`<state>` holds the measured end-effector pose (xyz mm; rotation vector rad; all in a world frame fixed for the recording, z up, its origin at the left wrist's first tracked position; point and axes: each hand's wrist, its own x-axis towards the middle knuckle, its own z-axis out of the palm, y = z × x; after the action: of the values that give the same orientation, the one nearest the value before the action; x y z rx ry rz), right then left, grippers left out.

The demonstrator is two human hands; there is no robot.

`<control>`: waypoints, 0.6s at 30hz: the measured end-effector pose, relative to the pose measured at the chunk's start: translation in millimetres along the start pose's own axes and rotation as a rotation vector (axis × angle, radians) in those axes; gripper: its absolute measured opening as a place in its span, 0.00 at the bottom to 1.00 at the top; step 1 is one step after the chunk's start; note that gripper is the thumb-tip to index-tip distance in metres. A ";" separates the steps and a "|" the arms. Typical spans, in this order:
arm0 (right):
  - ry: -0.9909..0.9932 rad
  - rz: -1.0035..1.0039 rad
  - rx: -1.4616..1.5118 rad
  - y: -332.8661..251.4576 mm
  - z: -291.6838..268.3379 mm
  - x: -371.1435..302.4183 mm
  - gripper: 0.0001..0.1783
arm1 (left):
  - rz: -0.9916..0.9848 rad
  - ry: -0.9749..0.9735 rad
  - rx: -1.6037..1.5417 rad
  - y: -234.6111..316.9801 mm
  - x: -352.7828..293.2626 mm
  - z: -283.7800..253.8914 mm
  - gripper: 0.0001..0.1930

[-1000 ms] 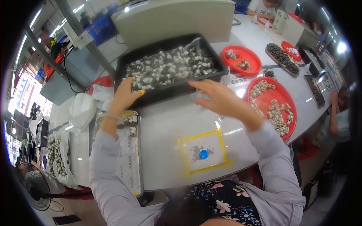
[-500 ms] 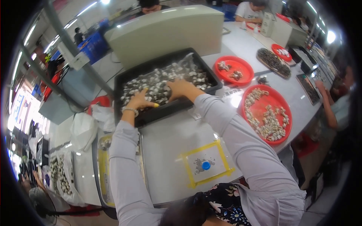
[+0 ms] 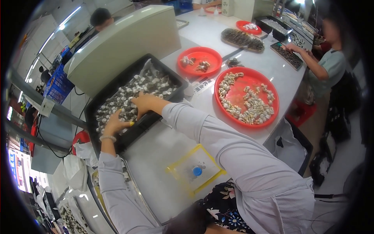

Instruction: The person assembles small plastic parts into larger toy assemblies using glue from a bottle.

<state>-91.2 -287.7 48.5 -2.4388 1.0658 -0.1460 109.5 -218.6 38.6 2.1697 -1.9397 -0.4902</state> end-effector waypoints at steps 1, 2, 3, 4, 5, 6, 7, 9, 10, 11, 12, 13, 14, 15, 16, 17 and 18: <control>0.001 0.008 0.003 1.9 -0.4 -0.6 0.53 | 0.006 -0.007 0.001 3.2 0.2 0.4 0.51; 0.024 0.004 0.016 3.5 -0.6 -0.9 0.54 | -0.021 -0.018 -0.051 4.7 -0.4 -1.1 0.51; 0.043 -0.005 0.029 2.8 0.2 -2.3 0.54 | -0.055 -0.029 -0.102 9.7 -5.8 -5.7 0.50; 0.039 -0.002 0.034 1.9 0.0 -2.2 0.54 | -0.057 -0.035 -0.101 12.0 -8.3 -10.1 0.50; 0.026 0.020 0.074 1.1 -1.3 -0.6 0.56 | -0.087 -0.054 -0.154 13.7 -9.3 -14.6 0.49; 0.018 0.041 0.113 1.3 -3.0 2.1 0.57 | -0.114 -0.068 -0.204 15.0 -9.6 -17.9 0.48; 0.017 0.040 0.116 1.2 -3.3 5.7 0.57 | -0.117 -0.069 -0.202 7.8 -8.6 -16.1 0.48; -0.036 0.051 0.173 2.2 -2.0 14.9 0.62 | -0.100 0.003 -0.296 -17.6 -0.7 -5.5 0.45; -0.030 0.057 0.175 4.9 -0.9 19.7 0.62 | -0.092 -0.001 -0.293 -25.2 4.4 -0.4 0.45; -0.006 0.055 0.237 7.0 0.2 24.4 0.62 | -0.095 0.032 -0.352 -32.6 8.9 4.8 0.46; 0.011 0.054 0.299 8.4 0.7 26.1 0.63 | -0.104 0.060 -0.415 -26.5 8.6 7.7 0.47; 0.010 0.064 0.300 10.3 -1.3 29.5 0.63 | -0.101 0.052 -0.418 -21.1 9.3 7.0 0.47; -0.038 0.077 0.373 12.9 -5.0 33.7 0.60 | -0.130 0.006 -0.516 -16.4 9.8 4.0 0.46; -0.092 0.080 0.449 8.1 -6.9 36.8 0.59 | -0.168 -0.033 -0.610 -12.9 4.9 -0.8 0.46; 0.004 0.018 0.363 2.5 -4.8 36.9 0.54 | -0.144 0.009 -0.590 -18.9 7.0 3.2 0.42; 0.001 0.019 0.366 1.6 -4.7 35.9 0.54 | -0.147 0.007 -0.590 -19.3 5.1 4.7 0.42; -0.010 0.030 0.374 2.3 -5.6 36.8 0.52 | -0.154 0.007 -0.681 -16.4 2.9 4.5 0.41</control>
<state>-68.7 -317.5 49.1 -2.0852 0.9714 -0.2950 123.3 -219.1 28.3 1.8524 -1.3228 -0.9928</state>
